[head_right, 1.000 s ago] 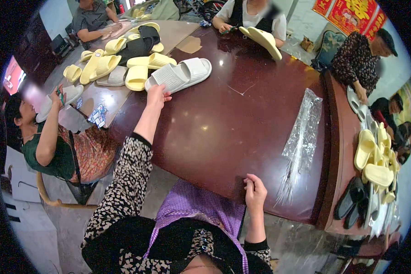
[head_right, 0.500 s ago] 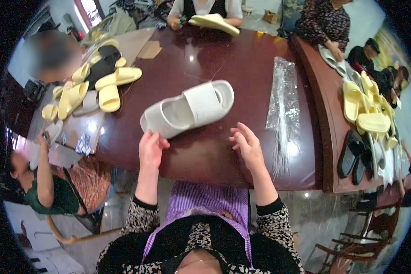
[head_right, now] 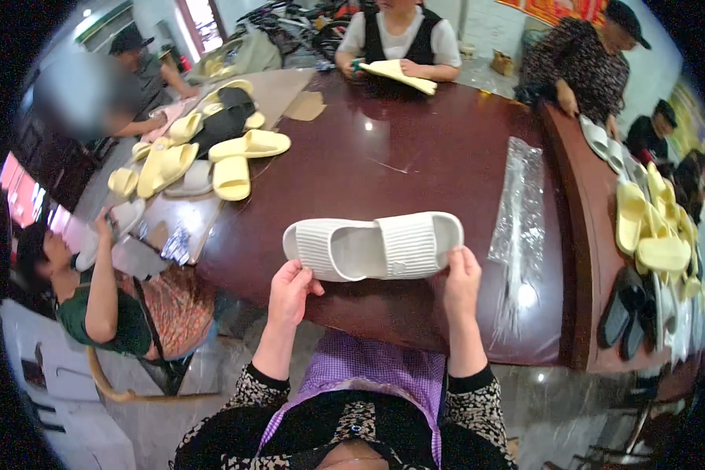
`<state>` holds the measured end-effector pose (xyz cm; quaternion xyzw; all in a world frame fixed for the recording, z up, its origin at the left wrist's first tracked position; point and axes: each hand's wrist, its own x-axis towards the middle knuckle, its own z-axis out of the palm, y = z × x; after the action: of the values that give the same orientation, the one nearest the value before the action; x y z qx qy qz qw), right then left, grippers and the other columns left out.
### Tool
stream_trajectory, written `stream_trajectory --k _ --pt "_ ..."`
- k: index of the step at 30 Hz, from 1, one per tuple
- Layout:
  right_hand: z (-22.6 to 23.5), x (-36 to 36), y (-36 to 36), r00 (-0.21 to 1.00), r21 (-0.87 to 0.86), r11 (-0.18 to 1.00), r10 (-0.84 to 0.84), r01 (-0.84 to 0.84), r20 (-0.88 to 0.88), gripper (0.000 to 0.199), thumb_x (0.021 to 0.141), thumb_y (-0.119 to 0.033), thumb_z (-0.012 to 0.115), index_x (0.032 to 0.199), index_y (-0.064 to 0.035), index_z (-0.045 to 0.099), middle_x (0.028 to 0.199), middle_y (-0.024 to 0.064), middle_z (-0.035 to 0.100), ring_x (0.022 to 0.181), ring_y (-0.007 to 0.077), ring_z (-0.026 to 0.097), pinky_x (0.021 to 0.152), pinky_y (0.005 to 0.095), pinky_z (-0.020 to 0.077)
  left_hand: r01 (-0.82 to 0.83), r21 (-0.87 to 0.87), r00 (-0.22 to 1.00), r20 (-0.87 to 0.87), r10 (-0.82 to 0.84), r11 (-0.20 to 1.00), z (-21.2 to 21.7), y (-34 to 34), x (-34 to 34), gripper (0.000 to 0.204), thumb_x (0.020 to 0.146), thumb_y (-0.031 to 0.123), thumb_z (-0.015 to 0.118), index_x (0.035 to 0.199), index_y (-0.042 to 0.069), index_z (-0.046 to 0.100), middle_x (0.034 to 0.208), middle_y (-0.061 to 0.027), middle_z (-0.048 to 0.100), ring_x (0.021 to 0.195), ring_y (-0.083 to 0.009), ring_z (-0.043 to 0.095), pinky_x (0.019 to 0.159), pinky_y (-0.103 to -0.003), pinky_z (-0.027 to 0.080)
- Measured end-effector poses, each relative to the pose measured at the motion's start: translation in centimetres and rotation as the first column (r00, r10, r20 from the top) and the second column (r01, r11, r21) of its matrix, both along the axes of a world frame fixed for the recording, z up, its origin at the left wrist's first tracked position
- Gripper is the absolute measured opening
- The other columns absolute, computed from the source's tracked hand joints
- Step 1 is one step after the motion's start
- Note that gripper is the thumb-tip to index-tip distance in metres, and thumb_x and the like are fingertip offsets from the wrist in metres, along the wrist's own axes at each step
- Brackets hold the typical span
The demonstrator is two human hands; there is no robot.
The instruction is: The person pairs slippers together by threading plastic fastener ties through them by hand.
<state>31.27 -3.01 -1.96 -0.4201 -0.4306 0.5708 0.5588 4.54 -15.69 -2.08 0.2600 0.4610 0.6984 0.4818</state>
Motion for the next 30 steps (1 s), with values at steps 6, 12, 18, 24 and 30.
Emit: stream_trajectory --k 6,12,18,24,30 --pt "2.5 5.0 1.5 0.984 0.109 0.979 -0.175 0.172 0.024 0.023 0.094 -0.020 0.050 0.096 0.0007 0.059 0.087 0.0040 0.061 0.079 0.0120 0.057 0.070 0.0248 0.0462 -0.194 0.021 0.967 -0.164 0.195 0.981 1.6 0.1 -3.9 0.018 0.088 0.005 0.054 0.105 -0.001 0.057 0.085 -0.0018 0.062 0.063 -0.0063 0.051 0.059 -0.021 0.045" --pt "5.9 5.7 4.0 0.928 0.169 0.983 -0.130 0.074 0.349 0.029 0.089 -0.023 0.055 0.100 0.0024 0.063 0.087 0.0053 0.062 0.079 0.0129 0.055 0.070 0.0276 0.0441 -0.056 -0.119 0.948 -0.318 0.016 0.991 4.6 0.9 -7.3 0.027 0.085 0.005 0.056 0.111 -0.001 0.060 0.082 0.0024 0.061 0.063 -0.0031 0.047 0.056 -0.016 0.037" --pt "7.0 2.5 6.2 0.817 0.122 0.943 0.197 -0.308 0.542 0.029 0.087 -0.023 0.058 0.100 0.0018 0.065 0.091 0.0054 0.065 0.086 0.0127 0.058 0.077 0.0262 0.0454 0.244 -0.230 0.699 -0.632 -0.335 0.942 6.4 7.5 -4.2 0.030 0.085 0.006 0.055 0.114 -0.003 0.058 0.086 -0.0005 0.062 0.072 -0.0068 0.054 0.064 -0.019 0.043" --pt "3.2 -2.2 9.1 0.734 0.369 0.929 -0.223 -0.040 0.641 0.031 0.083 -0.024 0.060 0.101 0.0002 0.064 0.095 0.0172 0.066 0.087 0.0275 0.064 0.079 0.0361 0.0489 0.304 -0.007 0.306 -0.946 -0.104 0.953 4.5 11.3 -0.1 0.030 0.087 0.006 0.054 0.115 -0.002 0.058 0.109 -0.0092 0.059 0.095 -0.0160 0.058 0.080 -0.026 0.046" --pt "2.2 2.1 1.5 0.728 0.602 0.797 -0.381 -0.053 0.569 0.014 0.079 -0.010 0.064 0.090 -0.0009 0.063 0.085 0.0146 0.064 0.081 0.0284 0.062 0.070 0.0362 0.0481 0.203 0.032 0.438 -0.897 -0.061 0.979 1.9 8.5 2.4 0.030 0.084 0.001 0.055 0.113 -0.001 0.057 0.122 -0.0123 0.053 0.106 -0.0204 0.055 0.086 -0.030 0.046"
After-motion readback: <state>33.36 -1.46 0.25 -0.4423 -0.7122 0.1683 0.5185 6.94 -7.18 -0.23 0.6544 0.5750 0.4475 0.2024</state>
